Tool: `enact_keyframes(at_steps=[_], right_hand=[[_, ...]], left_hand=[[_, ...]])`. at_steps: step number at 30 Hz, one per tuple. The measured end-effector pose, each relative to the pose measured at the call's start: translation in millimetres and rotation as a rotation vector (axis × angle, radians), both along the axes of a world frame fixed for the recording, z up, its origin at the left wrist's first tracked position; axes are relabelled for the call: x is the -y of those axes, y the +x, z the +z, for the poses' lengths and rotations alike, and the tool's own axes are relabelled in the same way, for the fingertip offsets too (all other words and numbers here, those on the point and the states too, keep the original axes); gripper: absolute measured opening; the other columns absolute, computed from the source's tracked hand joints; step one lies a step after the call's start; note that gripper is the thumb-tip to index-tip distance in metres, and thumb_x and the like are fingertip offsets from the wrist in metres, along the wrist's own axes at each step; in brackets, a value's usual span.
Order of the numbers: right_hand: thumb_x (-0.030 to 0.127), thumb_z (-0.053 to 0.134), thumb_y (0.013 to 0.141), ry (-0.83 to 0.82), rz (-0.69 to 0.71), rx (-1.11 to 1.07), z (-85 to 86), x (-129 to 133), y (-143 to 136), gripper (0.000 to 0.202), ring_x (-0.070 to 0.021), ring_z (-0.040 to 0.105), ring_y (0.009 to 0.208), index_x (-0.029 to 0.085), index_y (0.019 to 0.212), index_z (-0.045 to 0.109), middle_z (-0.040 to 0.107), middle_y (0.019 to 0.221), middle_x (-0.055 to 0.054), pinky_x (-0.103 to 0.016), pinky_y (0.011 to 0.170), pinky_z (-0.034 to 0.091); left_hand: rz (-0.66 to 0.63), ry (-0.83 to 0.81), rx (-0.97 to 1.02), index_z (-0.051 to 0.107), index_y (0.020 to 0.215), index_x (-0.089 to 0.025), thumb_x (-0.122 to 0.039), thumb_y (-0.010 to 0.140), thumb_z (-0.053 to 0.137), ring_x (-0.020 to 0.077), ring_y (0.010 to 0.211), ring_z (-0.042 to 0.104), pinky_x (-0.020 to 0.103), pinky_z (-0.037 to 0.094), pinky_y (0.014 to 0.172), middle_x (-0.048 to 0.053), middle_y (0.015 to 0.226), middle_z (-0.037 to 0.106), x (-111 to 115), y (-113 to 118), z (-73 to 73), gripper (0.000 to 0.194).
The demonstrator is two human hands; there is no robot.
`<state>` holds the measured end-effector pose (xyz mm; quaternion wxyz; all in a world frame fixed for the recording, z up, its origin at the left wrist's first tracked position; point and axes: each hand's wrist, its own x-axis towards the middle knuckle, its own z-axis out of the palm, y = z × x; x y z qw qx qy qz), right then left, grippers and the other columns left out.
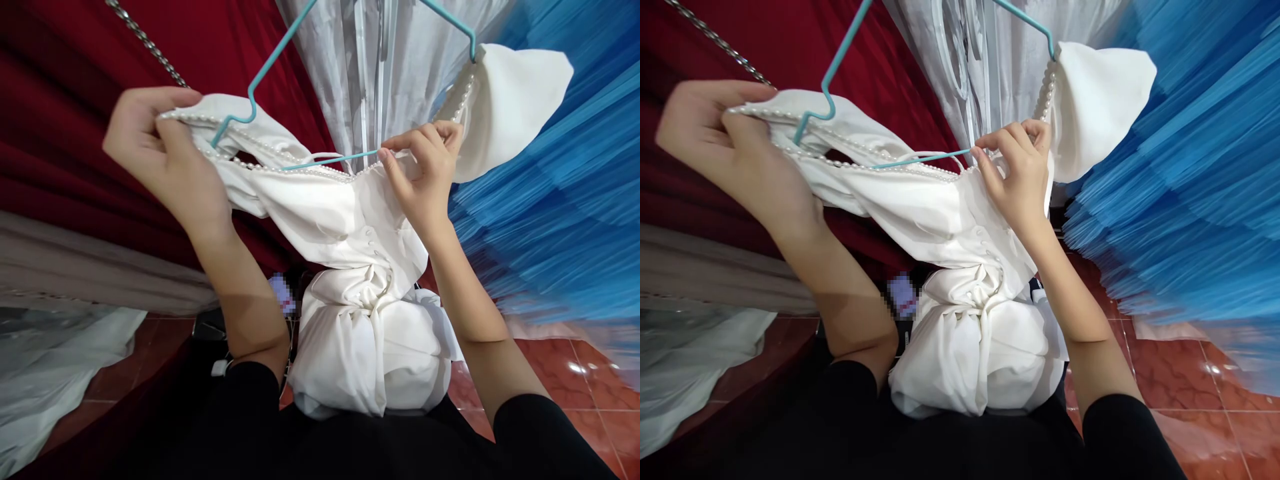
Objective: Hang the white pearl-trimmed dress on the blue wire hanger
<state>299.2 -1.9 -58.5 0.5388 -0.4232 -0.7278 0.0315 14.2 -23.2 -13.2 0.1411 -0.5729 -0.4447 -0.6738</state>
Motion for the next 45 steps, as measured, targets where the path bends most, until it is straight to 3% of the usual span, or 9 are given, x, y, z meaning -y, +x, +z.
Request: enact_keyframes(at_steps=[6, 10, 17, 20, 25, 31, 34, 38, 45], right_hand=[[0.055, 0.048, 0.094, -0.006, -0.010, 0.001, 1.4, 4, -7, 0.034, -0.0246, 0.051, 0.116, 0.026, 0.092, 0.066, 0.060, 0.089, -0.005, -0.057, 0.109, 0.042], [0.055, 0.047, 0.095, -0.054, 0.010, -0.005, 1.1, 6, -13, 0.034, -0.0242, 0.050, 0.116, 0.026, 0.094, 0.065, 0.061, 0.092, -0.005, -0.056, 0.109, 0.042], [0.050, 0.052, 0.093, -0.031, -0.060, -0.011, 5.8, 16, -15, 0.026, -0.0242, 0.050, 0.108, 0.029, 0.092, 0.067, 0.065, 0.092, -0.003, -0.053, 0.108, 0.042], [0.047, 0.052, 0.094, -0.041, -0.026, 0.024, 8.8, 22, -12, 0.024, -0.0243, 0.052, 0.110, 0.031, 0.103, 0.068, 0.068, 0.098, -0.003, -0.054, 0.107, 0.043], [0.039, 0.047, 0.097, 0.016, -0.001, 0.025, 10.4, 24, -5, 0.025, -0.0216, 0.057, 0.113, 0.031, 0.111, 0.066, 0.067, 0.111, -0.003, -0.048, 0.100, 0.050], [0.027, 0.058, 0.090, 0.493, -0.261, -0.098, 27.4, 0, 18, 0.025, -0.0215, 0.058, 0.117, 0.026, 0.114, 0.066, 0.063, 0.117, -0.008, -0.045, 0.106, 0.043], [0.027, 0.069, 0.080, 0.537, -0.279, -0.041, 36.3, -21, 32, 0.044, -0.0244, 0.055, 0.124, 0.021, 0.123, 0.064, 0.064, 0.123, -0.010, -0.046, 0.116, 0.035], [0.002, 0.056, 0.076, 0.372, -0.136, -0.089, 40.7, -39, 43, 0.033, -0.0141, 0.067, 0.088, 0.019, 0.099, 0.073, 0.073, 0.092, -0.003, -0.029, 0.083, 0.051], [-0.001, 0.051, 0.077, 0.466, -0.155, -0.273, 51.2, -50, 59, 0.029, -0.0116, 0.057, 0.066, 0.018, 0.085, 0.071, 0.068, 0.078, -0.004, -0.028, 0.062, 0.038]], left_hand=[[-0.006, -0.067, 0.272, 0.068, 0.083, -0.022, -0.016, 0.084, 0.062, 0.0207, 0.085, 0.065, 0.048, 0.056, 0.089, 0.001, 0.082, 0.067, -4, -14, -53.8, 0.009], [-0.201, -0.274, 0.211, 0.068, 0.088, -0.016, -0.014, 0.078, 0.070, 0.0176, 0.080, 0.069, 0.037, 0.060, 0.076, 0.001, 0.083, 0.070, 8, 28, -81.6, 0.011], [-0.378, -0.177, -0.304, 0.068, 0.092, -0.030, -0.014, 0.084, 0.065, 0.0239, 0.108, 0.064, 0.045, 0.054, 0.096, -0.002, 0.108, 0.070, 41, 118, -40.1, 0.018], [-0.263, -0.219, -0.283, 0.066, 0.104, -0.031, -0.011, 0.082, 0.067, 0.0274, 0.121, 0.057, 0.050, 0.046, 0.106, 0.000, 0.121, 0.066, 31, 117, -26.8, 0.030], [-0.249, -0.358, -0.287, 0.064, 0.101, -0.029, -0.012, 0.083, 0.067, 0.0260, 0.099, 0.059, 0.048, 0.045, 0.096, 0.002, 0.100, 0.067, 11, 104, -33.3, 0.025], [-0.273, -0.378, -0.245, 0.062, 0.093, -0.025, -0.031, 0.089, 0.068, 0.0258, 0.099, 0.056, 0.049, 0.037, 0.101, 0.004, 0.094, 0.062, 7, 105, -40.7, 0.009], [-0.270, -0.375, -0.227, 0.063, 0.091, -0.024, -0.029, 0.088, 0.069, 0.0260, 0.100, 0.056, 0.050, 0.037, 0.102, 0.004, 0.091, 0.061, 9, 105, -39.3, 0.008], [-0.181, -0.348, -0.217, 0.063, 0.085, -0.025, -0.019, 0.083, 0.071, 0.0258, 0.095, 0.057, 0.050, 0.039, 0.100, 0.003, 0.086, 0.059, 15, 104, -35.0, 0.010], [-0.207, -0.391, -0.248, 0.064, 0.086, -0.024, -0.017, 0.080, 0.075, 0.0227, 0.090, 0.054, 0.050, 0.039, 0.099, 0.002, 0.085, 0.058, 11, 101, -32.3, 0.014]])
